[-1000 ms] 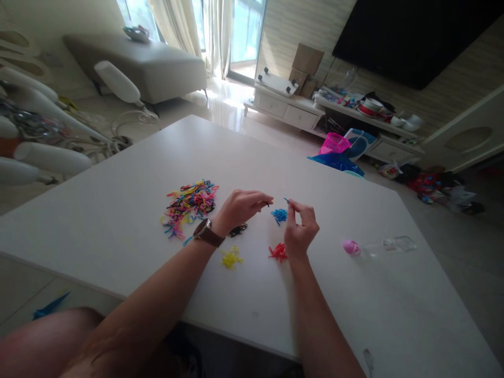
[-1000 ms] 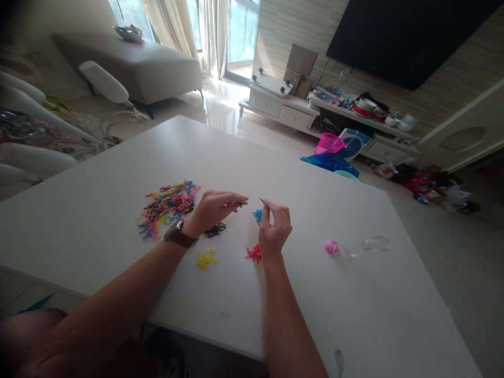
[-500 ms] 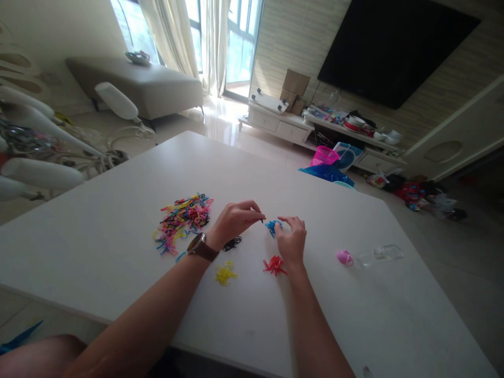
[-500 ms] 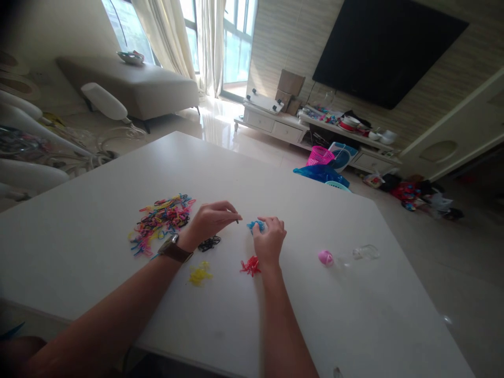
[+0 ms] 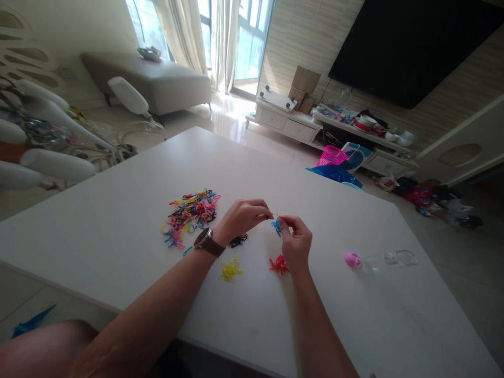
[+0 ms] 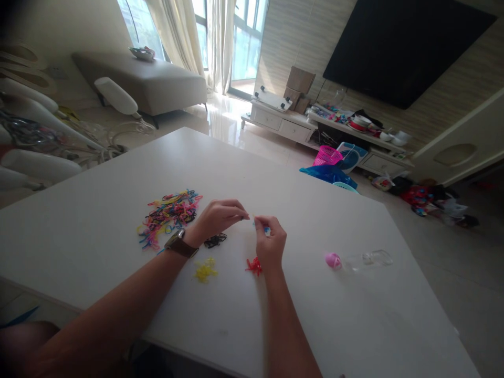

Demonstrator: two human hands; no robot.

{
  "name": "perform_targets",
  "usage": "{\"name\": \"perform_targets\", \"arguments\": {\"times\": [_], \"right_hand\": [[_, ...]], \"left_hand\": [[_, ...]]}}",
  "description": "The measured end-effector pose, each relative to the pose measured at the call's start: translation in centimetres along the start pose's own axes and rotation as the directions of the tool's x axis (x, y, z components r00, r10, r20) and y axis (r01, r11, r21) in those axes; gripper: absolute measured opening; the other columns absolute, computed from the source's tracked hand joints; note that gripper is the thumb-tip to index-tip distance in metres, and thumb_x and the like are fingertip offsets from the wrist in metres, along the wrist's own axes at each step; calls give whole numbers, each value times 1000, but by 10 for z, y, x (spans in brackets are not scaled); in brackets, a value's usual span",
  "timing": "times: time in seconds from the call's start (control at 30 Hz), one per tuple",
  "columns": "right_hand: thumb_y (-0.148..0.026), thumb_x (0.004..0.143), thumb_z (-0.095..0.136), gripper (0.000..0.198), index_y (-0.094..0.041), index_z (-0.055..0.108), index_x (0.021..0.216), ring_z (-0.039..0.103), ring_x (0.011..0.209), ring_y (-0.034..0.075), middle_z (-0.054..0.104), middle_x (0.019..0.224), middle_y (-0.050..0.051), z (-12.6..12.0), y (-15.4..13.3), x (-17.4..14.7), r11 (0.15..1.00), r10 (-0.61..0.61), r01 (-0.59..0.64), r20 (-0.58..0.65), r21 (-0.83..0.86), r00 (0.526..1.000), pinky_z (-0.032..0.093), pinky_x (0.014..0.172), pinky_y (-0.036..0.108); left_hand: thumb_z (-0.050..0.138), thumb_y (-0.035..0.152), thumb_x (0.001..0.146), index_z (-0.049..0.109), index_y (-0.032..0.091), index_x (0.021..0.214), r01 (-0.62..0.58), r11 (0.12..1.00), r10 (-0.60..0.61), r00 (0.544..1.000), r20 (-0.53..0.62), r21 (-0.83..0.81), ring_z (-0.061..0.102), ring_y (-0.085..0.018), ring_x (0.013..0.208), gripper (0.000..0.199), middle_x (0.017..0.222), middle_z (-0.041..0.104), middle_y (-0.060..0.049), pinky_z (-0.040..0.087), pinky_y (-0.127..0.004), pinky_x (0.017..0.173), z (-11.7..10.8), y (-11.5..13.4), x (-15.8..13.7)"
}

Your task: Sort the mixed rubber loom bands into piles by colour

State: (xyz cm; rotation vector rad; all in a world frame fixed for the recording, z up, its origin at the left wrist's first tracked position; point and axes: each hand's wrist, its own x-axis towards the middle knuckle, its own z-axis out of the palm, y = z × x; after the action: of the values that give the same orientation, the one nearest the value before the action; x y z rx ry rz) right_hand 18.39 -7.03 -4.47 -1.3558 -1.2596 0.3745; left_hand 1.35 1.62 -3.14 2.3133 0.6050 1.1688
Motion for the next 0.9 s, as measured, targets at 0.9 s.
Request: {"name": "perform_targets", "arguments": {"times": [0.9], "right_hand": [[-19, 91, 58, 19, -24, 74, 98, 67, 89, 18, 74, 95, 2, 25, -44, -37, 990, -113, 130, 856, 54, 504, 51, 84, 31]], "left_hand": [[85, 38, 67, 69, 13, 84, 416, 731, -600, 769, -221, -540, 59, -9, 49, 35, 72, 70, -4, 46, -21, 45, 6, -57, -3]]}}
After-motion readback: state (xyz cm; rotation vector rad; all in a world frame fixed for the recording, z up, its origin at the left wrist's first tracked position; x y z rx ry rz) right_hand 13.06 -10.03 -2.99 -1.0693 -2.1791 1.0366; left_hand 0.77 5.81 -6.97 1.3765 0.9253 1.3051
